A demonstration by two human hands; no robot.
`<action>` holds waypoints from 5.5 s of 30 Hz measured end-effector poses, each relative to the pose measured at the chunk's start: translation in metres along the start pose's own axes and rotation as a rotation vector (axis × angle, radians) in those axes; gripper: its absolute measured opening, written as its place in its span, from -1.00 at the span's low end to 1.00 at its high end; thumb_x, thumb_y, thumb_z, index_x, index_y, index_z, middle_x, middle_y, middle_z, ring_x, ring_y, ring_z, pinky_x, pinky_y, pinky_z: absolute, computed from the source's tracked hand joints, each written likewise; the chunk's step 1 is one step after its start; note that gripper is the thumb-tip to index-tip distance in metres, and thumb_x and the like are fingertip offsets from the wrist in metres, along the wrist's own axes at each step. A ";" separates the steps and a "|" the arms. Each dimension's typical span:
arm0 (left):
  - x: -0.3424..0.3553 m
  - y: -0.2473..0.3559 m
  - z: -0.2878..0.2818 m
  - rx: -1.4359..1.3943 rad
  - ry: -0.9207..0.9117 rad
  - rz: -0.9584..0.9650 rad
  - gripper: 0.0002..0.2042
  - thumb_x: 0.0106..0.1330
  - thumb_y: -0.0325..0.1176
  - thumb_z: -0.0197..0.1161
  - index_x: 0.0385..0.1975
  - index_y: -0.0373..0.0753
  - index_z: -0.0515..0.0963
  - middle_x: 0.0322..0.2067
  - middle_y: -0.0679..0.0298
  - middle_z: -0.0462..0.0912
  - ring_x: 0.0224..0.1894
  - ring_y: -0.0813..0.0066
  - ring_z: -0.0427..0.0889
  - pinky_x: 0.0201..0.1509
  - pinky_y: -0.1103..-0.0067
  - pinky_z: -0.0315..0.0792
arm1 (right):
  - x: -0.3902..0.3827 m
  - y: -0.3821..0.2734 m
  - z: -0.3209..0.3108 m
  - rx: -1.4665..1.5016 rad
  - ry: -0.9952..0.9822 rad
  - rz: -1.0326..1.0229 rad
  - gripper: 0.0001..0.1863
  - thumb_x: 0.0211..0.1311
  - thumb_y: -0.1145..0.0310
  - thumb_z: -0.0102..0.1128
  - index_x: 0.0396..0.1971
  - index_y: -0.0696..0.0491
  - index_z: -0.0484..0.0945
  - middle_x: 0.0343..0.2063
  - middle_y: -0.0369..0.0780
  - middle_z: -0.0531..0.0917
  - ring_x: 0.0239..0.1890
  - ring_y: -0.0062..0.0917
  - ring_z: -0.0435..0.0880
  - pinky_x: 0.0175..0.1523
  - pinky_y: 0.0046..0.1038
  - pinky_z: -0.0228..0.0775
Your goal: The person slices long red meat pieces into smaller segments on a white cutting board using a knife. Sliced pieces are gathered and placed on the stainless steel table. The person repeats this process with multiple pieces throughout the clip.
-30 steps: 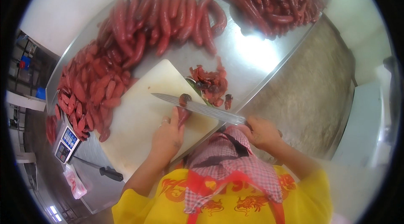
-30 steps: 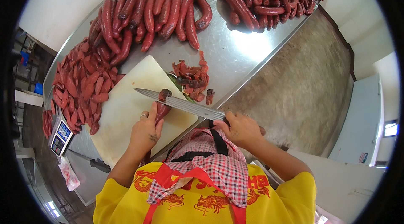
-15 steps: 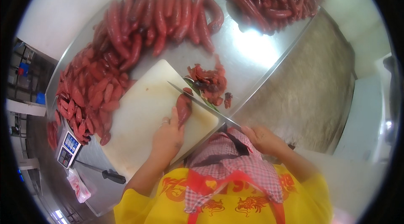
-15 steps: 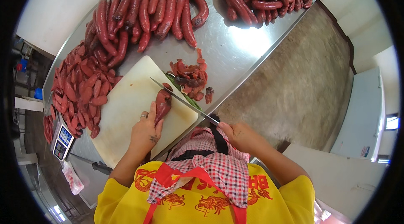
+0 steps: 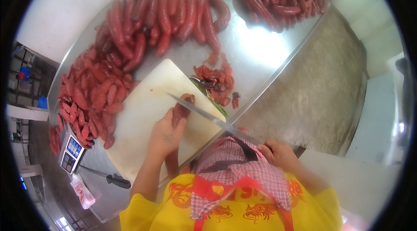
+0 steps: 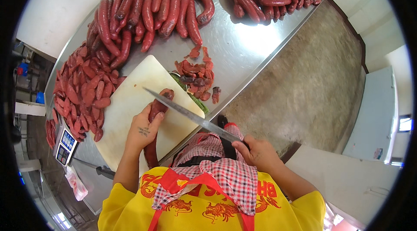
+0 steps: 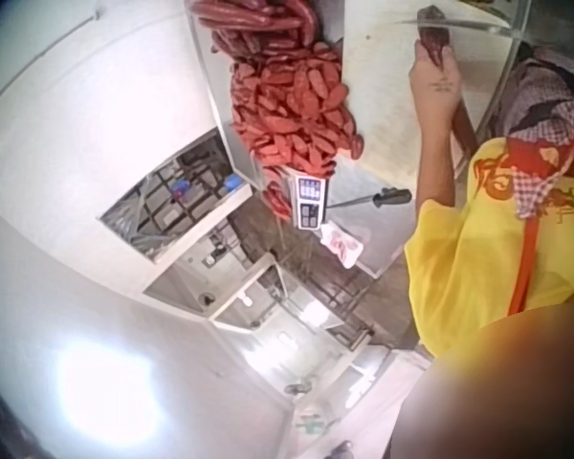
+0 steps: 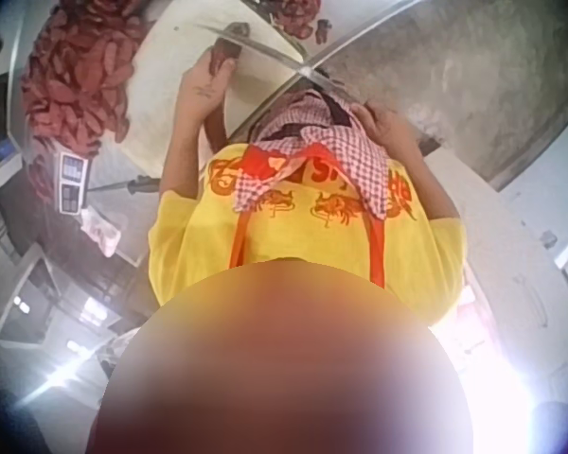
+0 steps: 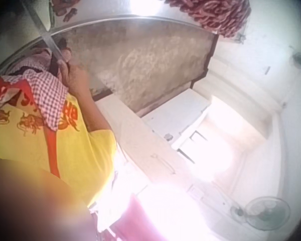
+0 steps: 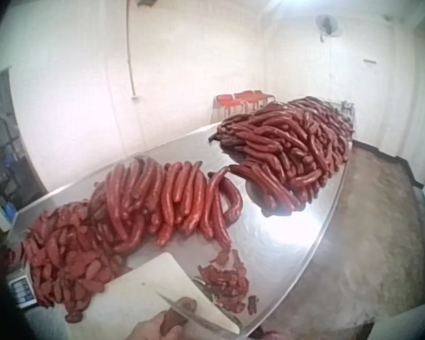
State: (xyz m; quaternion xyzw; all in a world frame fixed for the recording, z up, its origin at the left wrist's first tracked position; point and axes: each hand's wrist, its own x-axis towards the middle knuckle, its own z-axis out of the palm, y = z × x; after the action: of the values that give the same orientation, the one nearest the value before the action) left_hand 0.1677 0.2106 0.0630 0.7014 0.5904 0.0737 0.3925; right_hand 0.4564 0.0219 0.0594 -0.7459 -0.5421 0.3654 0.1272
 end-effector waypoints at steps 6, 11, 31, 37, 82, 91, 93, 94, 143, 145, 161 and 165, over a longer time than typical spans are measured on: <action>0.002 0.012 0.006 -0.059 0.006 -0.005 -0.55 0.32 -0.16 0.11 0.10 -0.34 0.42 -0.25 -0.22 0.62 -0.12 -0.24 0.58 -0.08 0.23 0.46 | -0.013 -0.002 0.009 -0.013 0.009 0.026 -0.50 0.35 -0.14 0.01 -0.34 0.07 0.46 -0.52 0.03 0.61 -0.43 0.04 0.62 -0.35 -0.08 0.46; 0.003 0.010 0.012 -0.049 0.075 0.059 -0.61 0.31 -0.20 0.15 0.00 -0.36 0.48 -0.35 -0.12 0.64 -0.27 -0.02 0.65 -0.16 0.33 0.47 | 0.023 -0.019 0.034 -0.010 0.090 -0.071 -0.51 0.35 -0.14 0.01 -0.31 0.07 0.44 -0.48 0.05 0.61 -0.43 0.06 0.60 -0.34 -0.05 0.45; 0.014 0.006 0.009 0.033 0.127 0.029 -0.46 0.29 -0.14 0.18 0.14 -0.45 0.41 -0.35 -0.10 0.66 -0.32 0.12 0.69 -0.17 0.41 0.49 | 0.039 -0.022 0.025 -0.057 0.079 0.030 -0.47 0.38 -0.12 -0.05 -0.33 0.14 0.44 -0.48 0.09 0.62 -0.32 0.11 0.61 -0.21 -0.02 0.45; 0.020 0.006 0.004 0.036 0.139 0.072 -0.47 0.28 -0.14 0.17 0.12 -0.46 0.44 -0.30 -0.15 0.67 -0.20 0.05 0.71 -0.10 0.40 0.49 | 0.029 -0.021 0.009 0.120 0.035 0.068 -0.45 0.39 -0.15 -0.08 -0.33 0.14 0.44 -0.44 0.09 0.63 -0.34 0.09 0.62 -0.27 -0.02 0.46; -0.044 -0.040 0.048 0.509 0.609 0.268 -0.54 0.21 -0.32 0.31 0.14 -0.20 0.47 -0.07 0.13 0.55 -0.02 0.10 0.49 0.10 0.29 0.31 | 0.101 -0.026 -0.004 0.215 -0.207 0.140 -0.28 0.43 -0.21 -0.26 -0.31 0.22 0.58 -0.48 0.08 0.59 -0.33 -0.13 0.61 -0.10 -0.23 0.41; -0.025 -0.056 0.087 0.177 0.992 0.410 -0.68 0.01 -0.44 0.35 -0.17 -0.13 0.55 -0.16 0.27 0.53 -0.05 0.26 0.45 0.05 0.33 0.21 | 0.147 -0.041 -0.054 -0.336 -0.307 -0.353 -0.37 0.40 -0.20 -0.16 -0.38 0.12 0.57 -0.57 0.01 0.61 -0.42 0.02 0.62 -0.24 -0.10 0.44; -0.024 -0.057 0.089 0.216 0.999 0.401 -0.68 -0.03 -0.44 0.40 -0.22 -0.13 0.53 -0.19 0.25 0.51 -0.10 0.25 0.45 0.02 0.35 0.21 | 0.158 -0.052 -0.078 -0.474 -0.285 -0.511 -0.38 0.40 -0.20 -0.15 -0.45 0.10 0.53 -0.63 -0.02 0.58 -0.48 0.00 0.60 -0.30 -0.10 0.43; -0.024 -0.056 0.090 0.217 1.001 0.395 -0.67 -0.05 -0.45 0.42 -0.25 -0.13 0.52 -0.20 0.24 0.50 -0.12 0.25 0.45 0.01 0.36 0.22 | 0.164 -0.057 -0.090 -0.536 -0.271 -0.592 -0.38 0.39 -0.21 -0.15 -0.48 0.10 0.52 -0.67 -0.04 0.57 -0.51 0.00 0.59 -0.32 -0.09 0.42; -0.020 -0.053 0.085 0.227 1.029 0.343 -0.59 -0.12 -0.39 0.47 -0.23 -0.18 0.49 -0.22 0.19 0.50 -0.16 0.20 0.47 -0.03 0.33 0.26 | 0.167 -0.067 -0.084 -0.567 -0.438 -0.588 -0.48 0.42 -0.10 -0.09 -0.42 0.09 0.52 -0.62 -0.03 0.59 -0.51 0.02 0.60 -0.37 -0.09 0.42; -0.019 -0.052 0.084 0.253 1.057 0.336 -0.59 -0.12 -0.38 0.47 -0.22 -0.19 0.50 -0.22 0.19 0.50 -0.17 0.19 0.47 -0.04 0.33 0.27 | 0.152 -0.068 -0.102 -0.571 -0.461 -0.513 -0.47 0.41 -0.11 -0.08 -0.42 0.11 0.52 -0.63 -0.03 0.59 -0.52 0.03 0.60 -0.39 -0.08 0.42; -0.016 -0.050 0.074 0.229 0.983 0.334 -0.67 -0.10 -0.38 0.47 -0.32 -0.15 0.51 -0.28 0.24 0.53 -0.17 0.25 0.48 -0.06 0.37 0.26 | 0.212 -0.115 0.028 -0.217 -0.594 -0.572 -0.26 0.44 -0.19 -0.28 -0.34 0.25 0.61 -0.43 0.10 0.65 -0.31 0.01 0.65 -0.10 -0.15 0.46; -0.016 -0.047 0.071 0.199 0.969 0.316 -0.67 -0.09 -0.37 0.46 -0.31 -0.14 0.51 -0.27 0.24 0.54 -0.18 0.25 0.47 -0.06 0.38 0.24 | 0.202 -0.096 -0.007 -0.029 -0.470 -0.410 -0.27 0.45 -0.18 -0.29 -0.32 0.25 0.60 -0.40 0.09 0.65 -0.29 0.01 0.62 -0.11 -0.19 0.44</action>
State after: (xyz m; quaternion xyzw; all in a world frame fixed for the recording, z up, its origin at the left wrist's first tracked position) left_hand 0.1668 0.1634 -0.0098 0.7011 0.5956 0.3920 -0.0106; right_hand 0.4220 0.2416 0.0385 -0.5180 -0.7009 0.4869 0.0589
